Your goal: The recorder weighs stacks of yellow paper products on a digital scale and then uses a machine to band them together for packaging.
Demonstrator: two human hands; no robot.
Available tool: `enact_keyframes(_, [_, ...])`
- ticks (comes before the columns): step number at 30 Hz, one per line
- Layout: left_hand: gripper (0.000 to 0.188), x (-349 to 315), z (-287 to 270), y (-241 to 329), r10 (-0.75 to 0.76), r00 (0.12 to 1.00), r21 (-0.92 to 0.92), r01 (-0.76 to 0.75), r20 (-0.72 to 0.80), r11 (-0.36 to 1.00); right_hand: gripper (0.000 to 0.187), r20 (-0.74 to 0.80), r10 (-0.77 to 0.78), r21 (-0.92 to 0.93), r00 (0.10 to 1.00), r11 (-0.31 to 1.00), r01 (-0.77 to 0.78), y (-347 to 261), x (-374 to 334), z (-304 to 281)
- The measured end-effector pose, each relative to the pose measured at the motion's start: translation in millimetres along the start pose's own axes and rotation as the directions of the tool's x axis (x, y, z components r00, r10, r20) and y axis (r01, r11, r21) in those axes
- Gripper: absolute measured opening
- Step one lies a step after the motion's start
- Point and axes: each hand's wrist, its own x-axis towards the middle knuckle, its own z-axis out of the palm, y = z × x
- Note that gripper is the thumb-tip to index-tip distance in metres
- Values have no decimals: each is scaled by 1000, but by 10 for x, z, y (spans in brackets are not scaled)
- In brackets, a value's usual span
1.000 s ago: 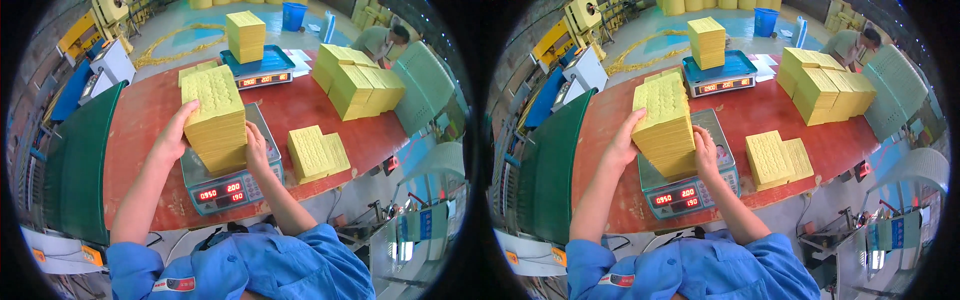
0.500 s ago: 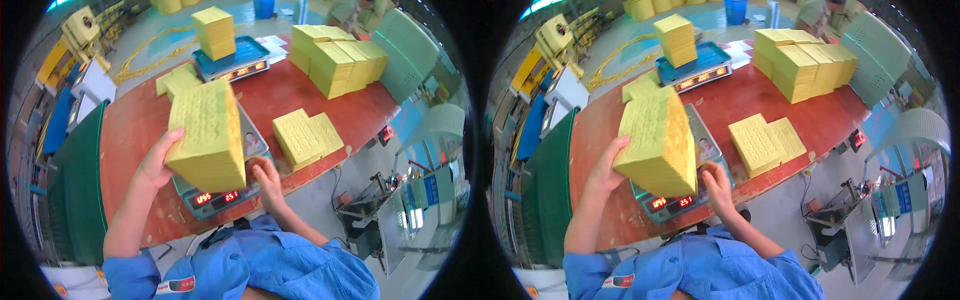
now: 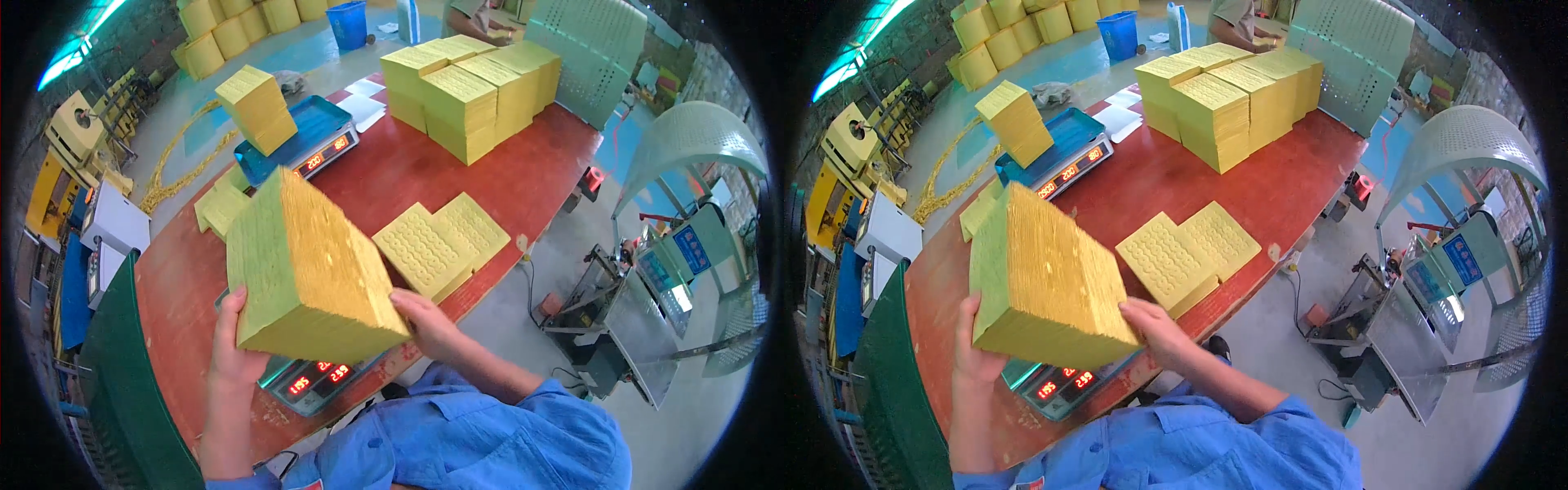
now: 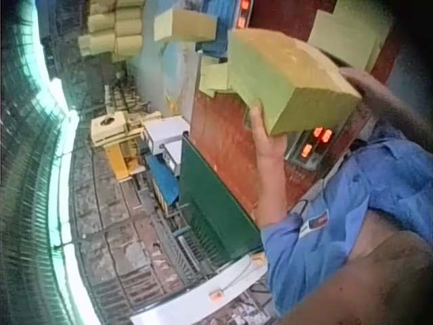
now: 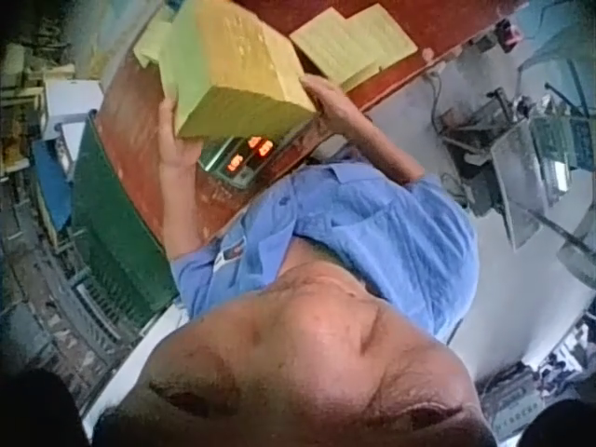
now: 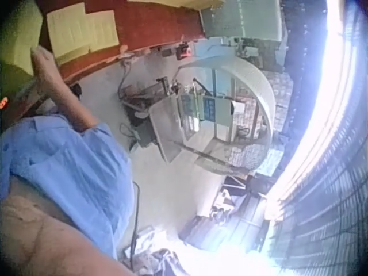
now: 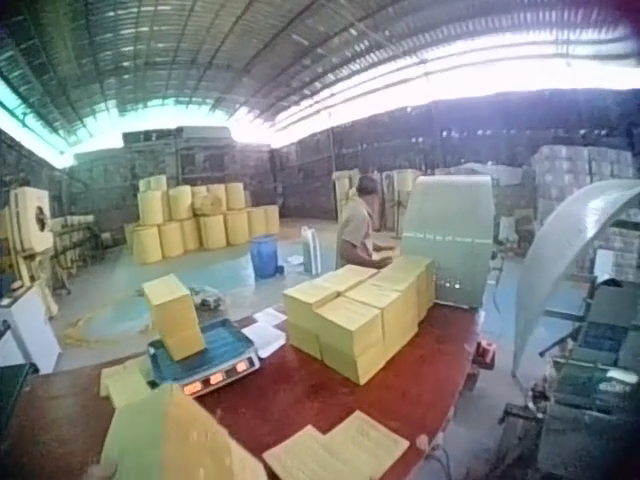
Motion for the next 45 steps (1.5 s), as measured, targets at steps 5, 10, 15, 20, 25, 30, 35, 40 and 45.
enact_keyframes(5, [50, 786, 866, -175, 125, 992, 28, -126, 10, 992, 41, -20, -115, -67, 993, 991, 114, -972, 443, -669])
enact_keyframes(10, [50, 1817, 1301, -385, 33, 996, -1, -33, 81, 999, 41, 28, -101, -84, 994, 991, 103, -1826, 1050, -1316])
enact_keyframes(15, [52, 2703, 1604, -649, -55, 997, 0, 55, -48, 998, 42, -42, 14, -96, 999, 995, -18, -2160, 1847, -1962])
enact_keyframes(20, [56, 3388, 1433, -932, -123, 983, -41, 118, -138, 992, 43, -192, 173, -34, 966, 983, -183, -2268, 2239, -2042])
enact_keyframes(25, [59, 3730, 1799, -1082, -117, 969, 2, 121, -218, 993, 46, -279, 146, 41, 949, 989, -140, -2241, 2140, -2261])
enact_keyframes(30, [51, 3995, 1871, -1520, 172, 964, 177, -137, -205, 975, 47, -259, -120, -23, 958, 993, 118, -2037, 1655, -2439])
enact_keyframes(35, [68, 3977, 2158, -1522, 163, 932, 155, -117, -324, 981, 42, -197, -153, -251, 968, 963, 101, -1954, 1515, -2480])
enact_keyframes(40, [63, 4112, 1909, -1587, 252, 947, 165, -221, -201, 961, 37, -176, -135, -352, 975, 934, 65, -1945, 1723, -2431])
enact_keyframes(45, [87, 3384, 2165, -1180, 135, 949, 309, -43, -284, 950, 39, -87, -160, -409, 983, 906, 111, -2034, 1410, -2480])
